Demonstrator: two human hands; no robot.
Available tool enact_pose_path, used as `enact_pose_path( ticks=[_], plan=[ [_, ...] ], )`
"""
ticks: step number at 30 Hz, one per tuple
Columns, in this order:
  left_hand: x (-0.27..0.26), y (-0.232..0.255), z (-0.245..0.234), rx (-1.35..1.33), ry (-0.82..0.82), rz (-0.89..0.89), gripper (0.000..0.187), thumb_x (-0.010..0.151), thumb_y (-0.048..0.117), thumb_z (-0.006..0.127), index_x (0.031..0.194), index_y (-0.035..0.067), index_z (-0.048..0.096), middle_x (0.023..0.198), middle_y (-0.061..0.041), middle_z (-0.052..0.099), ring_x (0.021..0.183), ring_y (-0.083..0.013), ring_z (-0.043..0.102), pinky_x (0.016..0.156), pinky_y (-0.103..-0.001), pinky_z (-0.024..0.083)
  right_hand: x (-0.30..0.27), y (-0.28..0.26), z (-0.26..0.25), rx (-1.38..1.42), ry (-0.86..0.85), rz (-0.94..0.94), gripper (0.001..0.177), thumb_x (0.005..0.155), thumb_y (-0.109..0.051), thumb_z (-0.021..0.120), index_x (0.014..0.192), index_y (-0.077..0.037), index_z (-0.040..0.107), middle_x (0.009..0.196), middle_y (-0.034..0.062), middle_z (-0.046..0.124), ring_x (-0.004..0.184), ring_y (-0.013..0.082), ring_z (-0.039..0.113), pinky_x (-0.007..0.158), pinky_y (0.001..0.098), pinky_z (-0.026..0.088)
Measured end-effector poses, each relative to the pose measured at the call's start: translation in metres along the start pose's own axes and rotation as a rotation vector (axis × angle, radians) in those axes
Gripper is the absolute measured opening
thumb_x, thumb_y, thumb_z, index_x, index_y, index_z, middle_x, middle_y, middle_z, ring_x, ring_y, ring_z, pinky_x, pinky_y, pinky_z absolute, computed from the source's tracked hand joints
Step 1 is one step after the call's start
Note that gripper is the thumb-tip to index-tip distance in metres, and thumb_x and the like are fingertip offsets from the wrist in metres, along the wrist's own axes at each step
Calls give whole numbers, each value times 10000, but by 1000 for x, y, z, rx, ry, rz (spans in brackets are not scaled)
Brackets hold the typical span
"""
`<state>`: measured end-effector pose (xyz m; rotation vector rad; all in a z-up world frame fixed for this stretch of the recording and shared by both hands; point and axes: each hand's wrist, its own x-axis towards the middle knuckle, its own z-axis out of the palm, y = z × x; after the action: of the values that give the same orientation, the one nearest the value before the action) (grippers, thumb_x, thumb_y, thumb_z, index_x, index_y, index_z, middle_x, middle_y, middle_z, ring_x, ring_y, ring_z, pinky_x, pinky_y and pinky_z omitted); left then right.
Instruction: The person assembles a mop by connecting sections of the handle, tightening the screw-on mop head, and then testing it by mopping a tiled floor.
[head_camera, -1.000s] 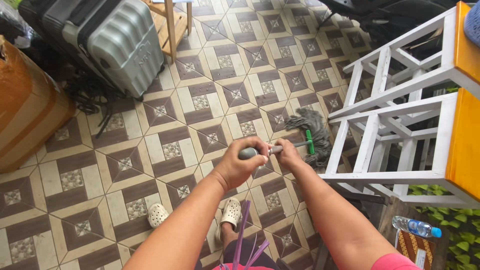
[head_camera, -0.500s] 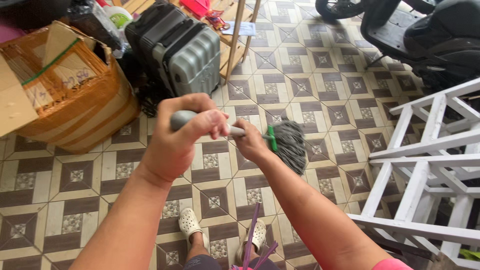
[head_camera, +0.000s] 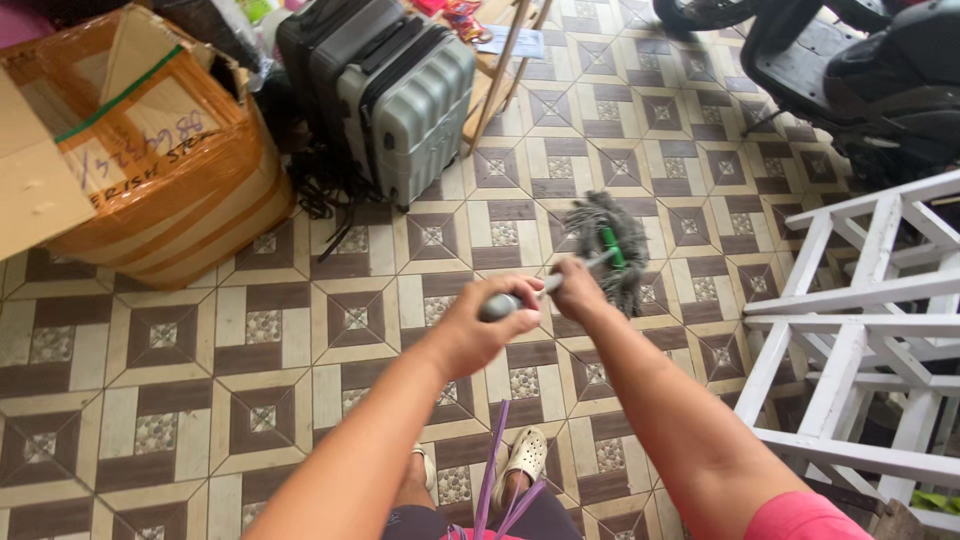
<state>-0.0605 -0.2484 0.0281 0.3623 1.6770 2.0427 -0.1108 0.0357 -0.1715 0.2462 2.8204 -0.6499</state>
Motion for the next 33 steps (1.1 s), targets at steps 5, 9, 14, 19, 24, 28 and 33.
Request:
enact_pose_path(
  ticks=[5, 9, 14, 19, 24, 28, 33],
  plan=[
    [-7, -5, -26, 2, 92, -114, 123, 893, 212, 744, 937, 118, 678, 1081, -31, 712, 927, -151, 604, 848, -309, 518, 18, -7, 33, 135, 46, -70, 395, 819, -83, 758, 1189, -58, 623, 1185, 232, 660, 1109, 359, 647, 954, 405, 522],
    [-38, 54, -91, 88, 216, 156, 103, 890, 186, 732, 866, 90, 705, 1123, -67, 735, 1062, -143, 662, 948, -311, 512, 33, -125, 40, 248, 16, -281, 373, 838, -73, 747, 1203, -58, 670, 1076, 191, 744, 990, 259, 706, 864, 378, 562],
    [-95, 123, -133, -16, 387, 485, 189, 947, 156, 641, 837, 16, 703, 890, -102, 736, 866, -149, 648, 810, -309, 540, 4, -283, 17, 422, -228, -337, 284, 890, -174, 709, 1132, -47, 632, 1033, 167, 733, 949, 239, 704, 834, 370, 559],
    [-97, 122, -139, 84, 384, 574, 159, 924, 112, 595, 792, 37, 642, 776, -66, 710, 709, -121, 664, 727, -292, 574, -6, -307, 0, 102, -222, -423, 258, 922, -268, 711, 1070, -68, 639, 1117, 184, 688, 1006, 347, 669, 870, 442, 528],
    [-44, 79, -113, 206, 356, 387, 106, 862, 95, 605, 803, 44, 677, 814, -58, 715, 733, -126, 622, 720, -283, 513, 45, -223, -6, 24, -176, -378, 267, 859, -253, 701, 1087, -126, 648, 1144, 141, 695, 1077, 353, 671, 911, 457, 518],
    [21, 39, -71, 114, 272, 304, 41, 867, 85, 634, 859, 45, 627, 953, -54, 711, 1051, -124, 671, 963, -288, 510, 103, -135, -21, -75, -198, -350, 277, 882, -247, 700, 1115, -115, 630, 1163, 161, 675, 1098, 376, 662, 922, 470, 523],
    [119, -4, -18, 16, 265, -7, 65, 861, 108, 680, 876, 61, 638, 1189, 9, 705, 882, -136, 550, 835, -295, 478, 153, -44, -68, 12, -128, -310, 329, 838, -217, 732, 1134, -149, 604, 1233, 156, 611, 1116, 397, 618, 920, 473, 504]
  ],
)
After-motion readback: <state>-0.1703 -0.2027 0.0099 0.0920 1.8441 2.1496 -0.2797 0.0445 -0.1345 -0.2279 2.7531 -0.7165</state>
